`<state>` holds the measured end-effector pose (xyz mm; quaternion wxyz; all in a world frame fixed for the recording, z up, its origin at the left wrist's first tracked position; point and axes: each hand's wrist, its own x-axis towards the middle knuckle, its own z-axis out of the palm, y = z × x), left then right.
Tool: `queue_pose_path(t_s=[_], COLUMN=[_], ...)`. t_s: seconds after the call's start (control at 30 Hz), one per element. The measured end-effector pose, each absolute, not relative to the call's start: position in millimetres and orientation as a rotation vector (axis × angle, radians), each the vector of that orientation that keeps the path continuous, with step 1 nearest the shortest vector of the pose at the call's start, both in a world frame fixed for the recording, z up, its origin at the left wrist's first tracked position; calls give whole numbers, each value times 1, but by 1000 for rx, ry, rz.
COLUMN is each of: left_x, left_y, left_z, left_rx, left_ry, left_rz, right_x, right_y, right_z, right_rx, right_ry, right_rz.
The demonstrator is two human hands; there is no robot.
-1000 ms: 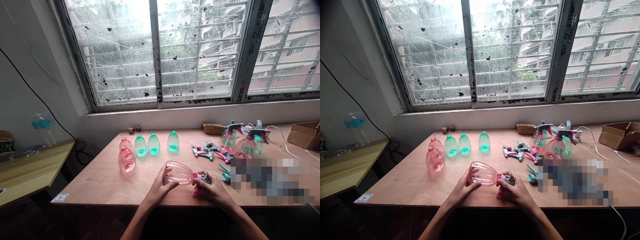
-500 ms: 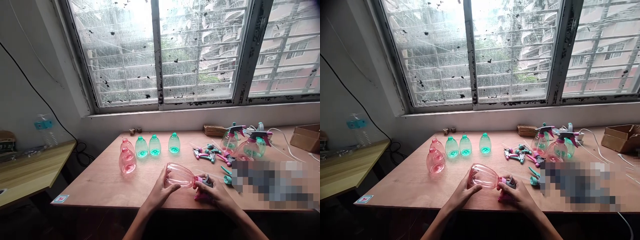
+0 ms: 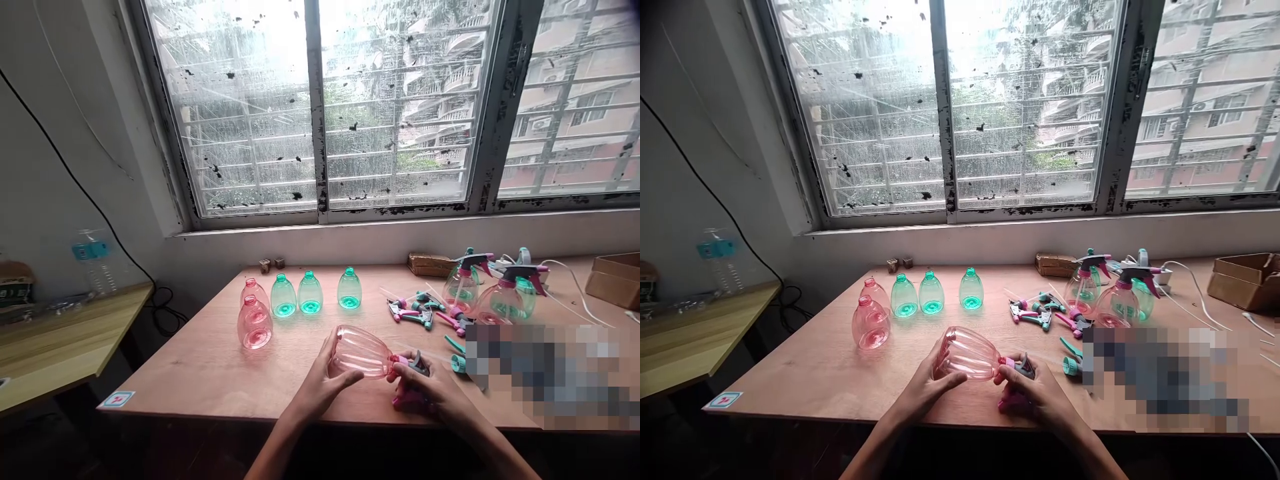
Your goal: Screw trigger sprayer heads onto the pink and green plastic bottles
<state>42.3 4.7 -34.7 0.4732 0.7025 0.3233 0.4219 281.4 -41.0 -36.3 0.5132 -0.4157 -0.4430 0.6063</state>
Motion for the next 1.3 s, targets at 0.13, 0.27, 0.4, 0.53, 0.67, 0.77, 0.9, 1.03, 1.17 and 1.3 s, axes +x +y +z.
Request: queue_pose_path(t_s=[0.13,0.27,0.4,0.53,0.67,0.77,0.9,1.03,1.17,1.3], left_x=[41,42,42,41,42,42,40,39,39,39], left_y=[4,2,3,3,2,1,0,-2,-2,-1], left_z=[-37,-35,-34,-38,-36,-32,-30,-34,-35,-30], left_rx=[1772,1672,1680,1748,1662,1641,1816,1882,1826,1940], left_ry=[762,786,812,782,772,783,850,845,850,917], left_rz=[1038,1022,1032,1081,1056,1037,1074,1056,1045,1090], right_x=[283,281,279,282,283,282,285,288,282,281], right_y=[-39,-40,-40,-36,-35,-37,-34,-33,-35,-34], right_z=[-39,-38,-40,-44,-45,-43,-43,-45,-47,-47], right_rx=[-961,-988,-998,-962,-943,-974,-938,-894,-899,-896], right_ry=[-1073,-1077,-1042,-1114,-1188,-1154,-1126,-1094,-1089,-1025], right_rz=[1451,1446,1433,1357,1364,1396,1418,1393,1346,1355])
